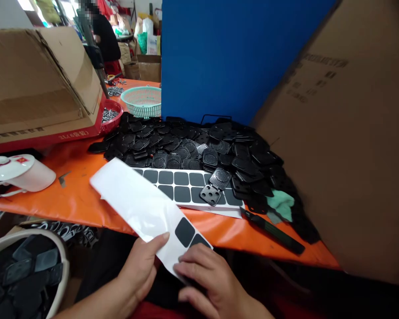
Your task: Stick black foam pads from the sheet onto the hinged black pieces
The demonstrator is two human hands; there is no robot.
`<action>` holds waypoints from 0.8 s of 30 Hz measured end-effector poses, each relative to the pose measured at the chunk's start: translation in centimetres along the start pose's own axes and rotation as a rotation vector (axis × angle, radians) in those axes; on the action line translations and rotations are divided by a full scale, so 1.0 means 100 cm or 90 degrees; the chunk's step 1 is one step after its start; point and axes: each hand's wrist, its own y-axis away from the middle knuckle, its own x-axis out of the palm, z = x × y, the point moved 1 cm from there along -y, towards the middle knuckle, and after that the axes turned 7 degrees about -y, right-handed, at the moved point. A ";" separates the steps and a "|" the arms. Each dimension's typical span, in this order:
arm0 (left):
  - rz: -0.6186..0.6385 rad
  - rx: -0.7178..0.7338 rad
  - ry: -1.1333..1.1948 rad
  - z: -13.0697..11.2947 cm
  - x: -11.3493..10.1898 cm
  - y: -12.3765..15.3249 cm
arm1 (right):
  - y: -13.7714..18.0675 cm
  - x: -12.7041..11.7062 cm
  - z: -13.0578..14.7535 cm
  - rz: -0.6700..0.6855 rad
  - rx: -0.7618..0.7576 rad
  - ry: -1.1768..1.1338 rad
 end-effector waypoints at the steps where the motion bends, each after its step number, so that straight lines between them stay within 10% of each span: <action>1: -0.010 0.004 0.002 -0.001 0.000 -0.002 | -0.003 -0.002 -0.002 -0.009 0.019 -0.046; 9: -0.016 -0.020 -0.018 -0.011 0.003 -0.002 | -0.026 -0.016 -0.039 -0.004 0.043 -0.017; 24: 0.017 -0.109 0.064 -0.020 0.000 0.004 | -0.019 -0.011 -0.026 -0.141 -0.140 0.017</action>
